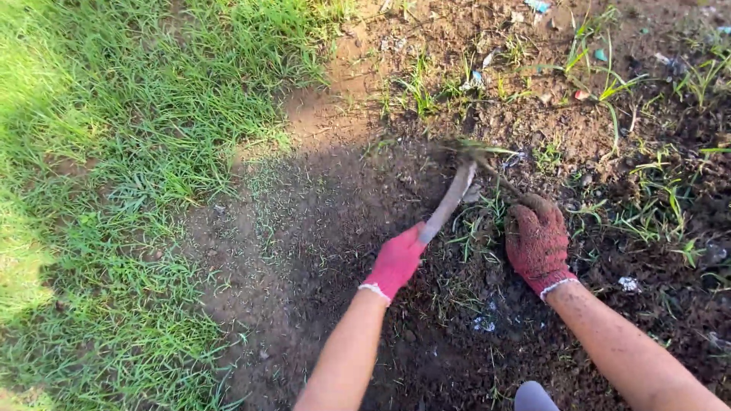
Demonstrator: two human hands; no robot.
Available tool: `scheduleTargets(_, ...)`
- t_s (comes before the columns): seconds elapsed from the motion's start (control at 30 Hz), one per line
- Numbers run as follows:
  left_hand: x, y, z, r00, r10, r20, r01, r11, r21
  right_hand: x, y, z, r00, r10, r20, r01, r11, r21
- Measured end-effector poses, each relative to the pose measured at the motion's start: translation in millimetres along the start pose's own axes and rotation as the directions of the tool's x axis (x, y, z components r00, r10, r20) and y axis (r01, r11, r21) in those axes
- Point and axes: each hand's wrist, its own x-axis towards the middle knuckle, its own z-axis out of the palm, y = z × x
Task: The person is using a hand sickle to clear weeds and grass from a patch of soil.
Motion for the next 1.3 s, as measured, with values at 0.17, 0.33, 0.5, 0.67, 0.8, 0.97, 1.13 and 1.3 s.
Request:
scheduleTargets(0.17,108,-92,16,0.842,0.271,-0.467,-0.352,0.931,-0.094,7,4,4,1.000,-0.019,0.002,0.019,0.999,0.037)
scheduleTargets(0.33,17,-43,-11,0.993,0.060,-0.101,-0.063,0.997,-0.032,4,-4,-6,0.999,-0.013,0.042,0.012,1.000,0.027)
scheduleTargets(0.5,29,-94,-4,0.938,0.214,-0.274,-0.048,0.860,0.507,3,2,-2,0.998,-0.037,0.054,0.037,0.999,0.013)
scheduleTargets(0.67,-25,-39,-25,0.972,0.136,-0.194,-0.091,0.970,0.227,-2,3,-1,0.995,-0.072,0.072,0.073,0.997,0.000)
scheduleTargets(0.8,31,-76,19,0.956,-0.054,-0.288,0.015,0.991,-0.134,0,1,3,0.995,-0.065,0.072,0.068,0.997,-0.039)
scheduleTargets(0.97,-30,-17,-8,0.993,0.087,0.077,-0.084,0.996,-0.039,-14,6,6,0.994,-0.033,0.105,0.038,0.998,-0.046)
scheduleTargets(1.13,-20,3,3,0.959,0.216,0.181,-0.151,0.936,-0.318,6,0,6,0.997,-0.028,0.070,0.033,0.998,-0.057)
scheduleTargets(1.3,-75,-37,-13,0.990,0.124,0.072,-0.136,0.972,0.194,42,6,20,0.990,0.126,0.068,-0.129,0.991,0.037)
